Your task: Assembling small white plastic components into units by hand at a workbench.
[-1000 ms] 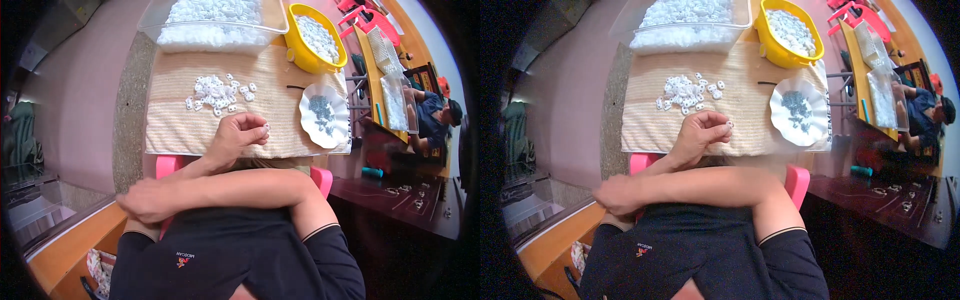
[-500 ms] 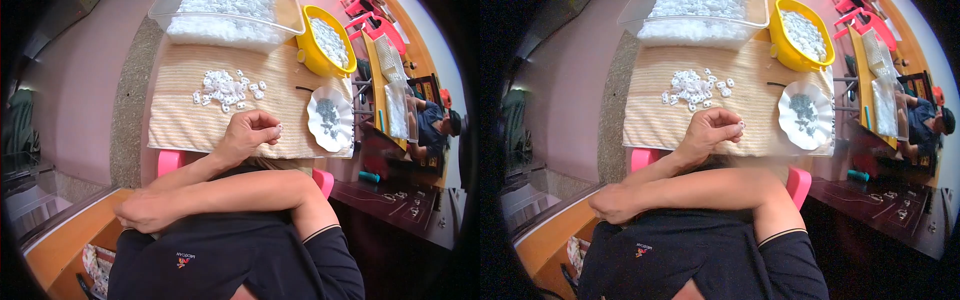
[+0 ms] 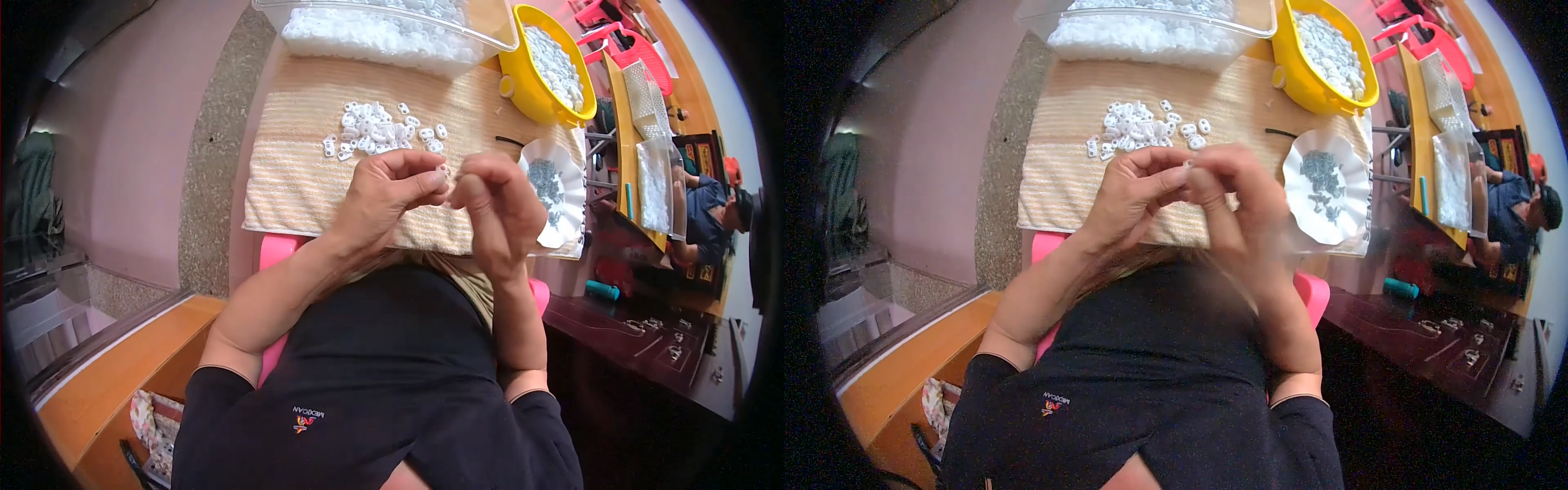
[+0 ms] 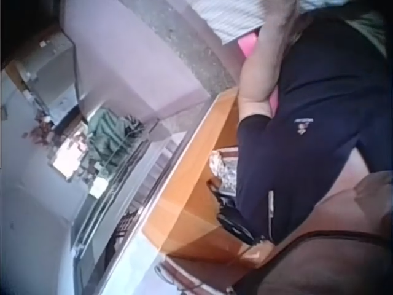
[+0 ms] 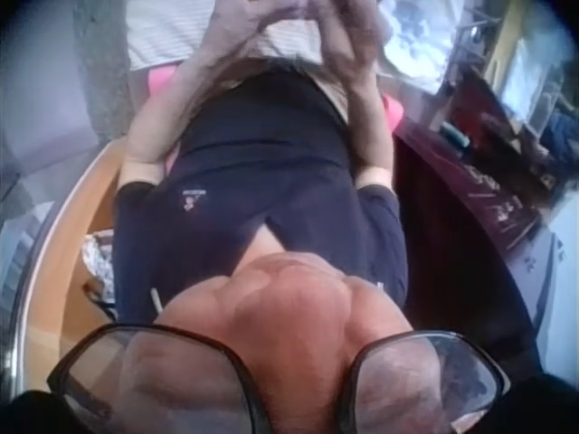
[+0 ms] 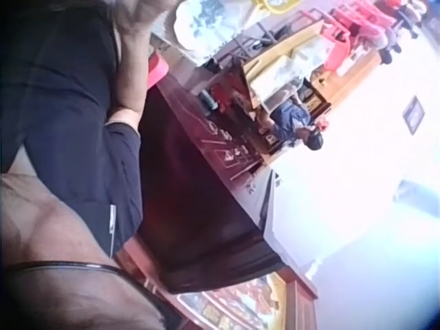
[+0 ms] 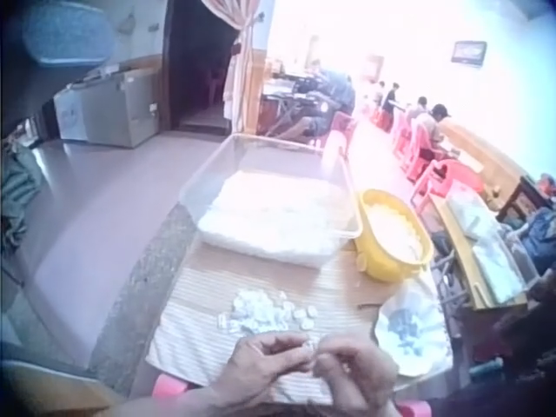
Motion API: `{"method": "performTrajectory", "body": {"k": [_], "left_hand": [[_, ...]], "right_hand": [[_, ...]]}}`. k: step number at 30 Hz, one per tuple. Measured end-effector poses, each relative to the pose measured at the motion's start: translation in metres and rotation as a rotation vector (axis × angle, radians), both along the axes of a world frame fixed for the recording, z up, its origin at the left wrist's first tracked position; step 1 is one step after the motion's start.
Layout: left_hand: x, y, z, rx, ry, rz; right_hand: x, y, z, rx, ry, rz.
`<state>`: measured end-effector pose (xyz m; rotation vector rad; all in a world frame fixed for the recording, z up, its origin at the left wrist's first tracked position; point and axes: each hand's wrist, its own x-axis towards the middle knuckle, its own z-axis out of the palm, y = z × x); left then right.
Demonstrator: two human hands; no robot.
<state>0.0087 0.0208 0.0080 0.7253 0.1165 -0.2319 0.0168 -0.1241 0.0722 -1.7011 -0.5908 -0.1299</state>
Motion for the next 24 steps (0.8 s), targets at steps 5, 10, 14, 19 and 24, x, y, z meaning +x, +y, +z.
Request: {"method": "performTrajectory", "body": {"k": [5, 10, 14, 19, 24], "left_hand": [[0.001, 0.0, 0.003, 0.034, 0.023, -0.052], [-0.002, 0.0, 0.005, 0.015, 0.035, -0.06], [-0.002, -0.001, 0.004, -0.004, 0.036, -0.063], [-0.002, -0.001, 0.004, 0.001, 0.032, -0.082], [-0.002, -0.002, 0.003, 0.001, 0.033, -0.082]], "right_hand": [[0.01, -0.028, -0.033, 0.083, 0.181, -0.083], [0.012, -0.029, -0.055, 0.101, 0.304, -0.044], [0.013, -0.029, -0.061, 0.084, 0.336, -0.016], [0.013, -0.028, -0.062, 0.166, 0.381, -0.016], [0.012, -0.03, -0.063, 0.166, 0.398, 0.005]]}}
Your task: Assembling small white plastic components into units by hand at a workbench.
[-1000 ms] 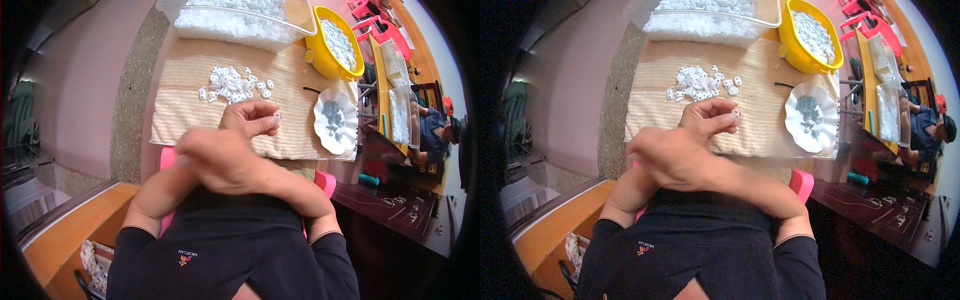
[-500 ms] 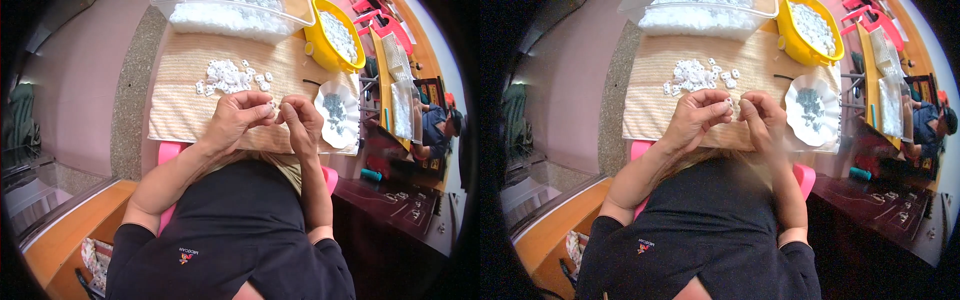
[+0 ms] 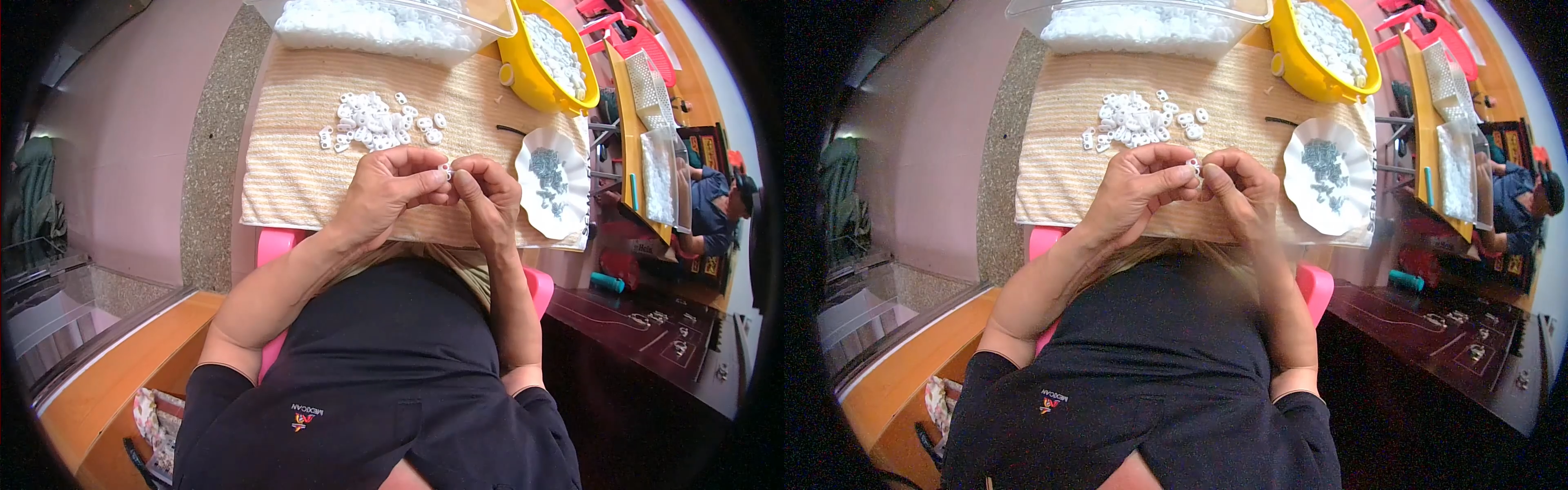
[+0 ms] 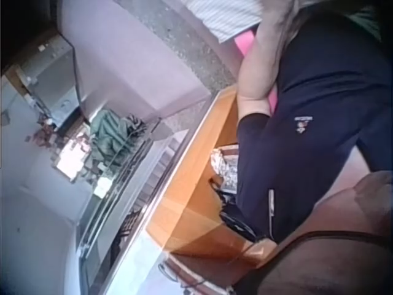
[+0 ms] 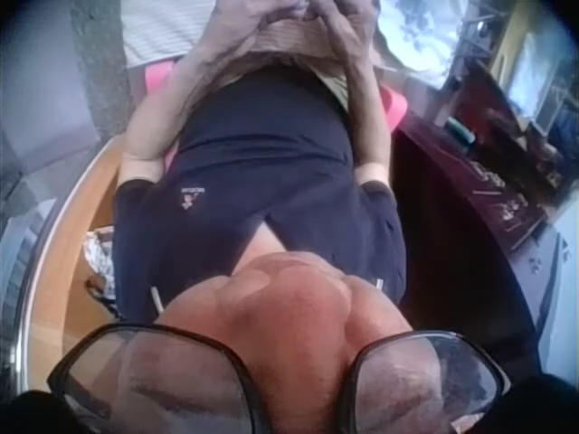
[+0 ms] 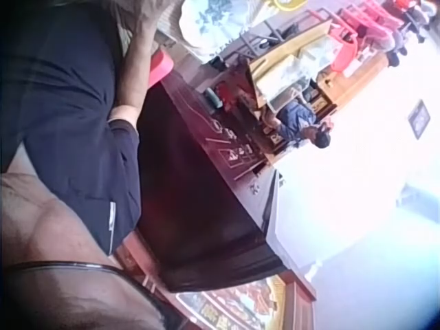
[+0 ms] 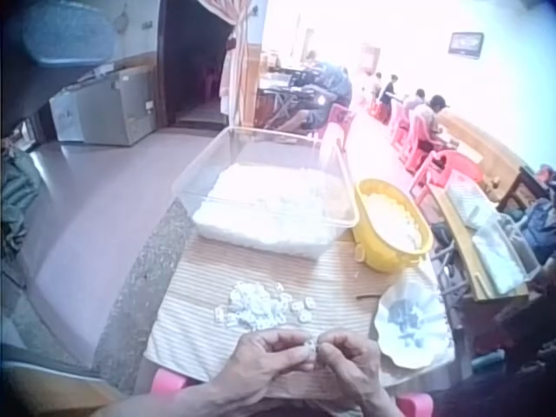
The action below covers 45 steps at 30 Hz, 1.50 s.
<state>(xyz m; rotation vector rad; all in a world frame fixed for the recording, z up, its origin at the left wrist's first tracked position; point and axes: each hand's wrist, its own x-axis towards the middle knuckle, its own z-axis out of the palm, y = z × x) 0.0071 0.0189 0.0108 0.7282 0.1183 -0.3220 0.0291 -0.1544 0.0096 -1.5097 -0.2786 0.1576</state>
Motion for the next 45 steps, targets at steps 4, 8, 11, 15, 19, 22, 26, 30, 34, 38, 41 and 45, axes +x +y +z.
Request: {"method": "performTrajectory", "body": {"k": [4, 8, 11, 15, 19, 22, 26, 30, 34, 38, 41, 45], "left_hand": [[0.0, 0.0, -0.002, -0.002, -0.017, -0.015], [0.0, -0.001, -0.001, 0.007, -0.011, -0.021], [-0.001, -0.002, 0.001, 0.013, 0.01, -0.016], [-0.001, -0.001, -0.001, 0.03, 0.009, -0.021], [-0.001, -0.001, -0.004, 0.052, -0.012, -0.033], [-0.001, -0.001, -0.005, 0.072, -0.011, -0.023], [0.0, -0.001, -0.004, 0.089, -0.008, -0.035], [-0.002, -0.002, -0.002, 0.086, 0.007, -0.014], [-0.002, -0.003, -0.003, 0.07, 0.014, -0.001], [-0.001, -0.003, -0.003, 0.05, 0.01, 0.0], [0.0, -0.002, -0.003, 0.047, 0.017, -0.001], [0.0, -0.001, -0.006, 0.042, 0.013, -0.024]], "right_hand": [[-0.001, -0.001, 0.001, -0.003, 0.018, 0.003], [-0.001, -0.002, 0.001, 0.003, 0.034, 0.003], [0.0, -0.004, 0.002, 0.003, 0.016, 0.023], [0.0, -0.008, 0.003, -0.116, -0.041, 0.052], [0.0, -0.007, 0.007, -0.194, -0.088, 0.057], [0.002, -0.007, 0.007, -0.204, -0.115, 0.067], [0.004, -0.008, 0.01, -0.234, -0.111, 0.075], [0.006, -0.006, 0.013, -0.239, -0.113, 0.104], [0.006, -0.007, 0.009, -0.184, -0.069, 0.101], [0.005, -0.009, 0.007, -0.161, -0.033, 0.095], [0.005, -0.009, 0.006, -0.11, -0.019, 0.088], [0.005, -0.012, 0.003, -0.093, -0.018, 0.107]]}}
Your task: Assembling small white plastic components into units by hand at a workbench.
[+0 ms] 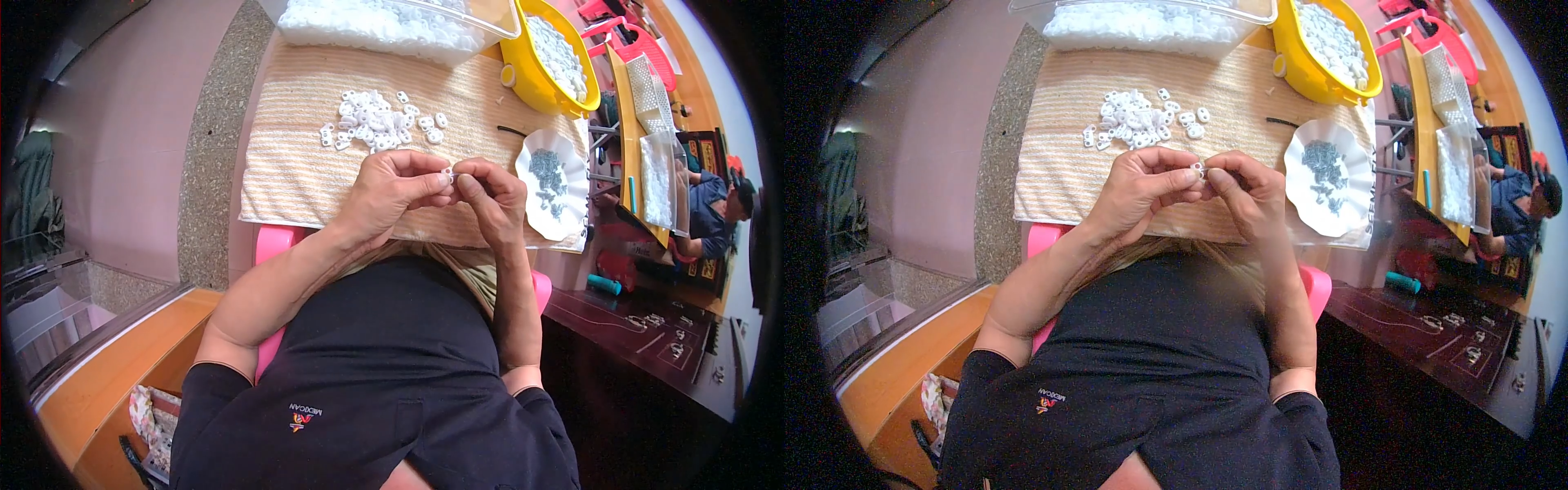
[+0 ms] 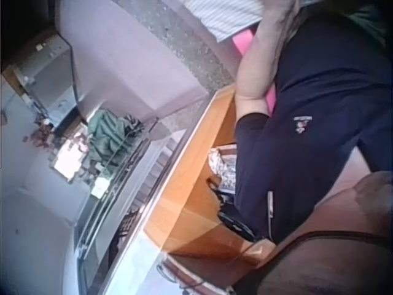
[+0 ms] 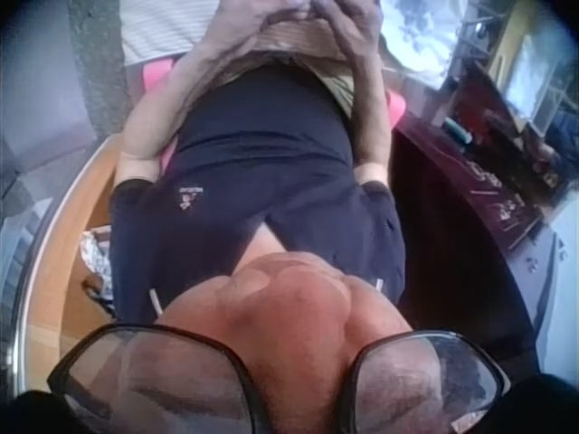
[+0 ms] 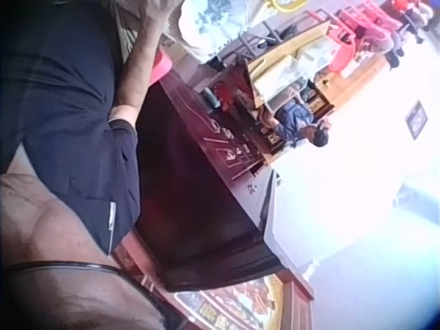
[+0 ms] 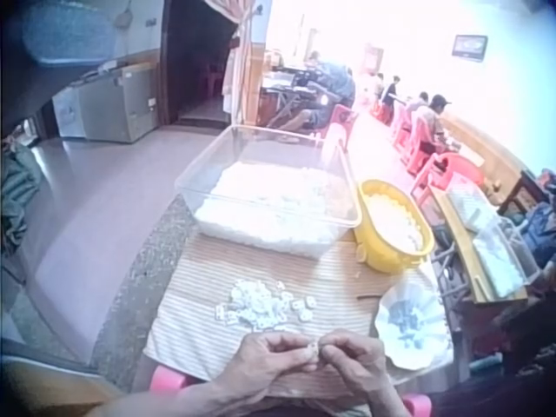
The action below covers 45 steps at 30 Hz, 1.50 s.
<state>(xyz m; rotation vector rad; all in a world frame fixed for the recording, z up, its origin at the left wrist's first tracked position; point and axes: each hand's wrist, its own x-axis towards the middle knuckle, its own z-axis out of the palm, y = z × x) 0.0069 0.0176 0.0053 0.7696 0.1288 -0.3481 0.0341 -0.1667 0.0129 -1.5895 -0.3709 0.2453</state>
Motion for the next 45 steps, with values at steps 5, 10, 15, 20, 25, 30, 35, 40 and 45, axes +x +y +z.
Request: {"method": "performTrajectory", "body": {"k": [5, 10, 15, 20, 25, 30, 35, 40, 45], "left_hand": [[0.0, -0.002, -0.001, -0.006, 0.003, -0.001], [-0.001, -0.003, -0.002, 0.013, 0.008, 0.0], [-0.001, -0.003, -0.002, 0.022, 0.018, 0.006], [-0.001, -0.003, -0.002, 0.03, 0.01, 0.012], [0.0, -0.003, -0.003, 0.05, -0.014, 0.033], [0.0, -0.002, -0.002, 0.08, -0.018, 0.036], [0.0, -0.002, -0.001, 0.08, -0.015, 0.026], [0.0, -0.002, -0.004, 0.061, -0.012, 0.022], [-0.001, -0.001, 0.0, 0.025, -0.003, 0.023]], "right_hand": [[0.0, -0.004, -0.007, 0.008, 0.013, 0.008], [-0.002, -0.002, -0.005, -0.054, -0.011, 0.005], [-0.005, 0.005, -0.001, -0.078, -0.047, -0.026], [-0.005, 0.006, -0.003, -0.11, -0.068, -0.033], [-0.005, 0.011, -0.003, -0.055, -0.001, -0.06], [-0.004, 0.011, -0.006, -0.069, -0.012, -0.06], [-0.002, 0.008, -0.005, -0.083, 0.017, -0.062], [0.003, 0.001, -0.003, -0.024, 0.056, 0.032], [0.005, 0.001, 0.002, 0.011, 0.082, 0.022]]}}
